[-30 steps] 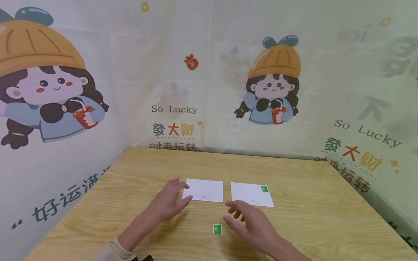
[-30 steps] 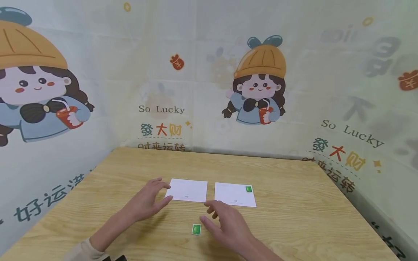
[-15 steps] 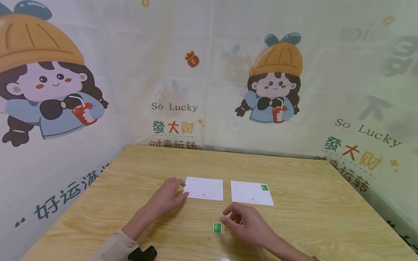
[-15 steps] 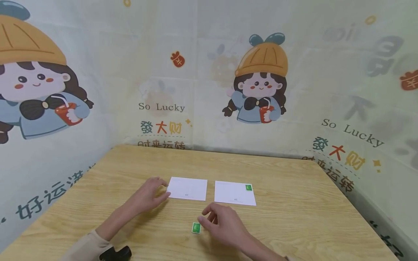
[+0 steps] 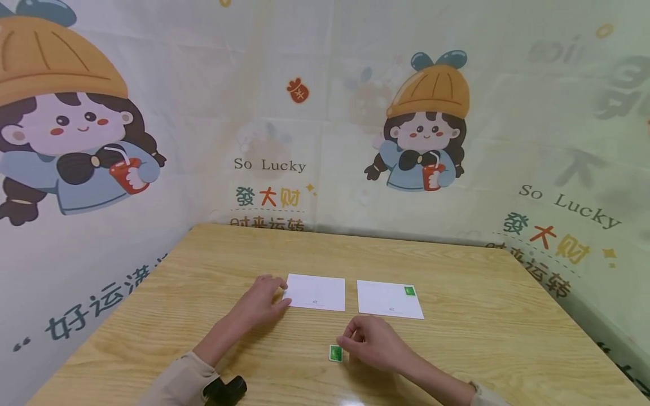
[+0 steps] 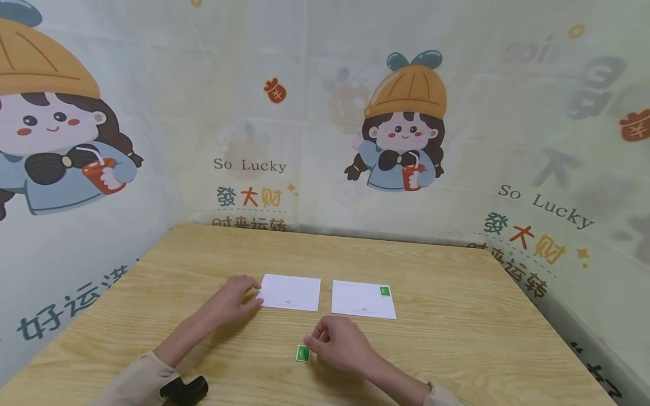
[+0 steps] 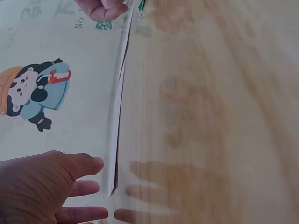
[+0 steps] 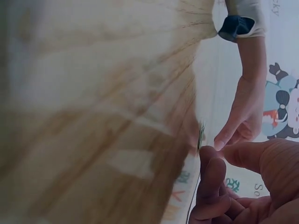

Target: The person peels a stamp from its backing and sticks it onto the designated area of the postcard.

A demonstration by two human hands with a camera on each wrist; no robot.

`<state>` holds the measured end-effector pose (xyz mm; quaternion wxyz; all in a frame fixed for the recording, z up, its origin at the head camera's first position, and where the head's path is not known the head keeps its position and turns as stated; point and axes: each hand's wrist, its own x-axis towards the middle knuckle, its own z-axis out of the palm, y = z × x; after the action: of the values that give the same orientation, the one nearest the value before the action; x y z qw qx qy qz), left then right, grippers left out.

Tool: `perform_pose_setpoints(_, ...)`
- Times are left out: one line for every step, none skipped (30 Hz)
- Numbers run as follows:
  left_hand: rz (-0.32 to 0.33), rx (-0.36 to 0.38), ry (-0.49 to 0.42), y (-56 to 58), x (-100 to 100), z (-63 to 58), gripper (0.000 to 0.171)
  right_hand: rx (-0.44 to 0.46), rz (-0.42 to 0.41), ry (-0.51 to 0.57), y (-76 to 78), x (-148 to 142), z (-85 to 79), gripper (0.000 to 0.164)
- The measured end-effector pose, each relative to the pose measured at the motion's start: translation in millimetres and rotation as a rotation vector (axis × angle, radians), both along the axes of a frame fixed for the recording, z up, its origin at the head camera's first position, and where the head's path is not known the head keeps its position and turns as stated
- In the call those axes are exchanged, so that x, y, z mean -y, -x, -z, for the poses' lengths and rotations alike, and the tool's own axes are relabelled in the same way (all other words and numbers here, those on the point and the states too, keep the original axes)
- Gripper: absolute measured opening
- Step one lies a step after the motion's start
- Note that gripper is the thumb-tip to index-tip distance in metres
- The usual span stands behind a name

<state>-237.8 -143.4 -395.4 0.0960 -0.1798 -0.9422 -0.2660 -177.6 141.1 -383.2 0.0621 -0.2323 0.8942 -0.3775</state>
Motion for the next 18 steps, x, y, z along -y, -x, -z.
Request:
perform_pose_setpoints(0.0,0.002,0.002,0.7,-0.4,0.6,0.022,0.006,-0.003,0.001,0.8,0.0,1.1,0.019)
perform_pose_setpoints(0.0,0.004,0.007,1.1,-0.7,1.1,0.022,0.017,-0.006,0.005,1.6,0.0,2.2,0.019)
perform_pose_setpoints(-0.001,0.005,0.013,1.7,-0.9,1.6,0.022,0.026,-0.009,0.009,2.5,0.0,3.2,0.018)
perform_pose_setpoints(0.0,0.008,0.015,1.7,-1.0,1.7,0.022,0.034,-0.012,0.013,2.9,0.2,3.9,0.018)
perform_pose_setpoints(-0.001,0.009,0.018,1.8,-1.1,1.9,0.022,0.041,-0.016,0.017,3.4,0.4,4.5,0.018)
perform_pose_setpoints(-0.001,0.009,0.019,1.8,-1.1,2.1,0.021,0.046,-0.02,0.021,3.9,0.5,5.0,0.018)
perform_pose_setpoints(-0.001,0.008,0.022,2.0,-1.2,2.4,0.021,0.051,-0.022,0.022,4.1,0.7,5.5,0.018)
perform_pose_setpoints(0.001,0.006,0.023,2.2,-1.3,2.9,0.02,0.054,-0.025,0.022,4.4,0.9,6.0,0.018)
perform_pose_setpoints(0.005,0.0,0.024,2.5,-1.5,3.4,0.02,0.054,-0.027,0.021,4.7,1.0,6.5,0.017)
perform_pose_setpoints(0.008,-0.006,0.027,2.8,-1.7,4.0,0.019,0.052,-0.027,0.018,4.8,1.1,6.9,0.017)
perform_pose_setpoints(0.009,-0.013,0.031,3.1,-1.9,4.7,0.018,0.05,-0.027,0.016,5.0,1.1,7.3,0.017)
perform_pose_setpoints(0.011,-0.022,0.036,3.5,-2.0,5.8,0.018,0.05,-0.026,0.013,5.1,1.1,7.7,0.017)
perform_pose_setpoints(0.013,-0.03,0.041,3.8,-2.1,6.9,0.018,0.048,-0.028,0.01,5.3,1.0,8.1,0.017)
perform_pose_setpoints(0.015,-0.038,0.047,4.0,-2.1,7.5,0.018,0.048,-0.031,0.01,5.4,0.7,8.4,0.017)
perform_pose_setpoints(0.014,-0.045,0.053,4.1,-2.2,8.2,0.017,0.049,-0.033,0.011,5.6,0.4,8.6,0.017)
perform_pose_setpoints(0.012,-0.049,0.059,4.1,-2.3,8.9,0.017,0.049,-0.036,0.01,5.7,0.1,8.8,0.017)
perform_pose_setpoints(0.012,-0.055,0.062,4.1,-2.4,9.5,0.017,0.051,-0.039,0.008,5.9,-0.4,8.8,0.017)
perform_pose_setpoints(0.011,-0.058,0.067,3.9,-2.5,10.1,0.016,0.051,-0.041,0.004,6.0,-0.9,9.0,0.017)
